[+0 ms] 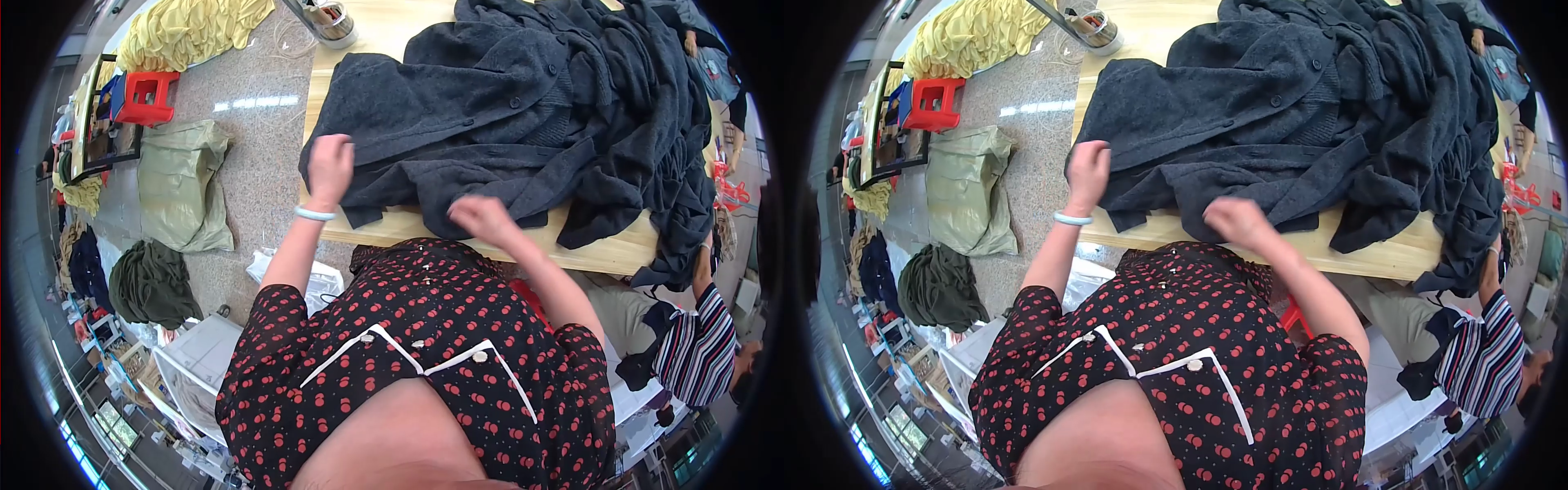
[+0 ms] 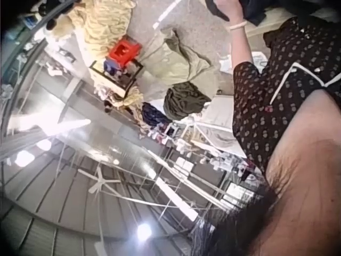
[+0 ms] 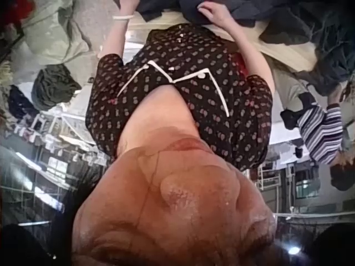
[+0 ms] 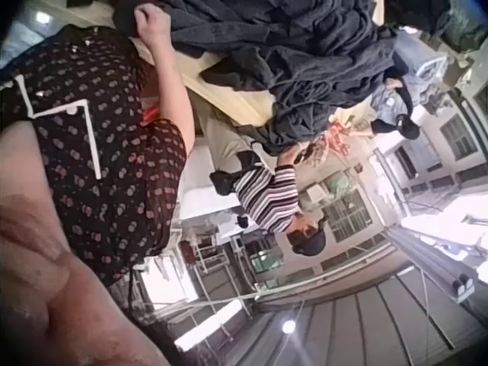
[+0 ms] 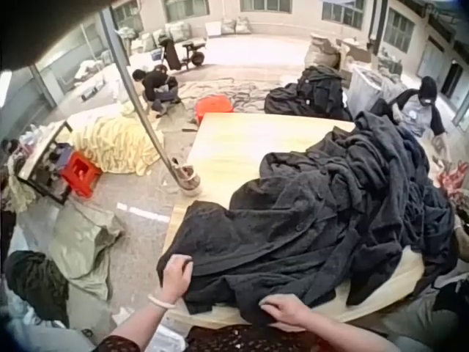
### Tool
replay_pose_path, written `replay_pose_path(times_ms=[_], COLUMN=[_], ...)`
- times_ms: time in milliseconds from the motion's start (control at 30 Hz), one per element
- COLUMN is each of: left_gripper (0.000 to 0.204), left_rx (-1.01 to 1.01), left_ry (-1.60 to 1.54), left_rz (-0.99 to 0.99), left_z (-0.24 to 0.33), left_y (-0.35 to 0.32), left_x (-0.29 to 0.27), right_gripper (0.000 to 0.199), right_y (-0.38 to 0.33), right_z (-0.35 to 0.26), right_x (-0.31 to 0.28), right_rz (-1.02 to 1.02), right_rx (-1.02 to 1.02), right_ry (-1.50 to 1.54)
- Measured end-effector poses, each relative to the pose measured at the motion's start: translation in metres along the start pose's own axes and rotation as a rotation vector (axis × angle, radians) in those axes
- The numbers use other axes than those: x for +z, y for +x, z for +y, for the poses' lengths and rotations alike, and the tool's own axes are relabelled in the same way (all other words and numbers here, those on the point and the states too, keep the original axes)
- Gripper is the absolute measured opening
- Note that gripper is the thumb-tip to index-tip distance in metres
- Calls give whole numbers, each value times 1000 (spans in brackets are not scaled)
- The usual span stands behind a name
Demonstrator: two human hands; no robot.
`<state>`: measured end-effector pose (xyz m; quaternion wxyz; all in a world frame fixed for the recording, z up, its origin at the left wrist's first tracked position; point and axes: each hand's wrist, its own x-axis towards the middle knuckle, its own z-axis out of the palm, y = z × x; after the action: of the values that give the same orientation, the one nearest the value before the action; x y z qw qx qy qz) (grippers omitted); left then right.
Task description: Folding and inspecting black jackets at a factory workbench.
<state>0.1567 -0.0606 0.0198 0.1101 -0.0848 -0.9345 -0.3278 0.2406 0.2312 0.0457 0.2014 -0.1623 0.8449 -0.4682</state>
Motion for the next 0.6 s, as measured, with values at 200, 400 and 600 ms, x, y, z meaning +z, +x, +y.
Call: replay_pose_path(times_ms=[200,400,600], left_gripper=[13,14,16], left_rx=[142,79,-311], left_ry=[-166,-199,-447], left_rz=[-329,-485,-534], left_z=[60,63,30], left_y=[-6,1,-6], left_x=[83,116,48], right_gripper=[22,7,10], right_y=[27,33,33], right_z=[58,57,-25], right_x=[-64,-57,-24], right_rz=[483,348,280], right_rx=[5,78,-227], right_ry=[-663,-584,-299])
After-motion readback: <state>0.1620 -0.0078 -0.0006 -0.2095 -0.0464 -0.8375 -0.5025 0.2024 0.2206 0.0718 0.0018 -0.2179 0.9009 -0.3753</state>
